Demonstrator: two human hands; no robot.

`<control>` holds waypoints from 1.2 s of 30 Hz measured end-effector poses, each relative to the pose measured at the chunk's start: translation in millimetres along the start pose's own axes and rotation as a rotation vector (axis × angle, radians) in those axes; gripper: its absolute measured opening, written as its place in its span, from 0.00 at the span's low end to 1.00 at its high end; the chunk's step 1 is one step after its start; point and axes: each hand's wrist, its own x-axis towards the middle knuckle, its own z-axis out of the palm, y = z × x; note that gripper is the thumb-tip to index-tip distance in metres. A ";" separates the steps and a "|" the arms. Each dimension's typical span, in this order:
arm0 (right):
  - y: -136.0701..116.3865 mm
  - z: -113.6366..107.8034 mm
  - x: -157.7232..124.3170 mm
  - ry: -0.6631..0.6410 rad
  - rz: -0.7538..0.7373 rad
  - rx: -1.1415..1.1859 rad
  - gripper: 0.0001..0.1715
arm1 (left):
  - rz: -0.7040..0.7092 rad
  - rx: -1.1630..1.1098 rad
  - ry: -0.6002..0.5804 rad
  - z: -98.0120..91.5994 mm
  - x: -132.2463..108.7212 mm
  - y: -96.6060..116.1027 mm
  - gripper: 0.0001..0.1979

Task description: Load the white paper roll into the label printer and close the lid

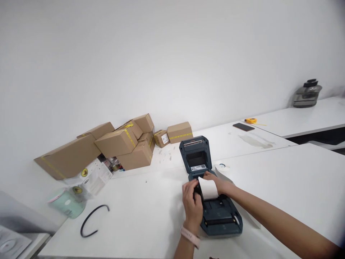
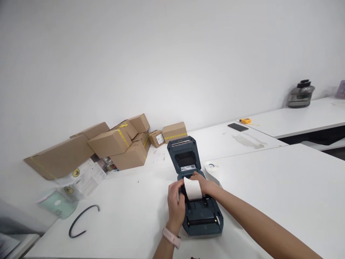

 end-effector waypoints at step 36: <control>-32.0 -148.8 -36.2 1.054 0.014 0.286 0.25 | 0.434 0.294 0.196 48.1 -137.6 -38.1 0.16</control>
